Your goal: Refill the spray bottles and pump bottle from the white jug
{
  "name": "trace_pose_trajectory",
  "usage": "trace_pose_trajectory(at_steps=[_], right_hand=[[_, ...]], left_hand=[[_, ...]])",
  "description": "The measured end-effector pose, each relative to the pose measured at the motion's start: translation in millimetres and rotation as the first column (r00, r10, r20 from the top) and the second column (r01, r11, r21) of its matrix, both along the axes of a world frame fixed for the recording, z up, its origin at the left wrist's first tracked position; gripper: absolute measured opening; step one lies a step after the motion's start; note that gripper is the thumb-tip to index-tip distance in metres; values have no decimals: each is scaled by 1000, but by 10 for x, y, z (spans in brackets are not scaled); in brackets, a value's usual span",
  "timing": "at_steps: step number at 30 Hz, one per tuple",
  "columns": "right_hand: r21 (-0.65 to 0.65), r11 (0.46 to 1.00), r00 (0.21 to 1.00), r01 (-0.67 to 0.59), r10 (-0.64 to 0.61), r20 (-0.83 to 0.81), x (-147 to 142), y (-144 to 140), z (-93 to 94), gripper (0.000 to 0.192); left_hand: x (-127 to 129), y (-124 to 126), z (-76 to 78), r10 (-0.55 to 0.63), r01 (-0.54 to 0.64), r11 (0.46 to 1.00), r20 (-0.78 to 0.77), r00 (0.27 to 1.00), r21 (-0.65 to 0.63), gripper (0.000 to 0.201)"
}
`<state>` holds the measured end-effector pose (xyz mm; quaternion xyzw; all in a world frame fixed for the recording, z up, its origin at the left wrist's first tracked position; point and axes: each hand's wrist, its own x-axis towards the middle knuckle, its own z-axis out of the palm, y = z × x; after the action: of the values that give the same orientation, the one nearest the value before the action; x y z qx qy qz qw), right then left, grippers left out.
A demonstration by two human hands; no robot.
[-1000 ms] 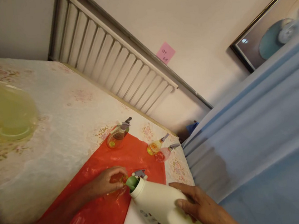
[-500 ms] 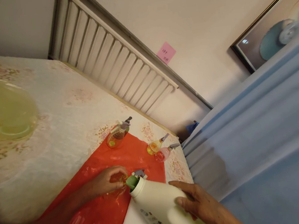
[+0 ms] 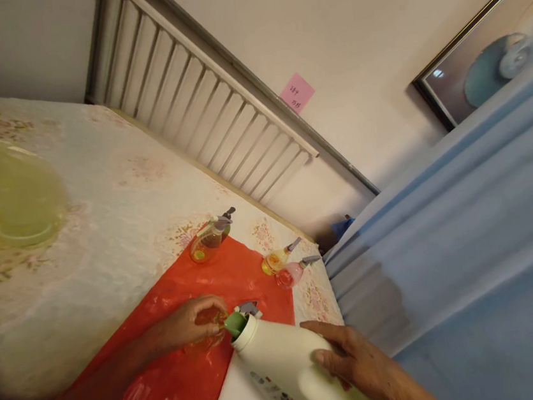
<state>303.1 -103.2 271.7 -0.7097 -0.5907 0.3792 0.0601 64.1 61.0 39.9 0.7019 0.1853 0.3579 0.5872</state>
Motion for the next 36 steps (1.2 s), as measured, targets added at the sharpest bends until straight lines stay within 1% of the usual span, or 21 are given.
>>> trace_pose_trajectory(at_steps=[4,8,13,22,27,36], right_hand=[[-3,1000,1000,10,-10,26,-5,-5,5,67],[0,1000,1000,4,-4,22,-23,2,21,65],[-6,1000,1000,-9,9,21,-35,21,34,66],[-15,1000,999,-12,13,36,-60,38,62,67],[-8,1000,999,-31,31,43,-36,39,63,63],[-18,999,998,-35,36,60,-54,40,80,66]], left_hand=[[-16,-10,23,13,-13,1000,-11,1000,-3,26],[-6,0,-12,2,-2,1000,-1,1000,5,26],[16,15,-47,15,-15,1000,-10,1000,6,24],[-11,-10,23,3,-3,1000,-13,1000,-9,27],[-1,-4,3,9,-9,1000,-14,1000,-3,26],[-10,-5,1,0,0,1000,-15,1000,4,26]])
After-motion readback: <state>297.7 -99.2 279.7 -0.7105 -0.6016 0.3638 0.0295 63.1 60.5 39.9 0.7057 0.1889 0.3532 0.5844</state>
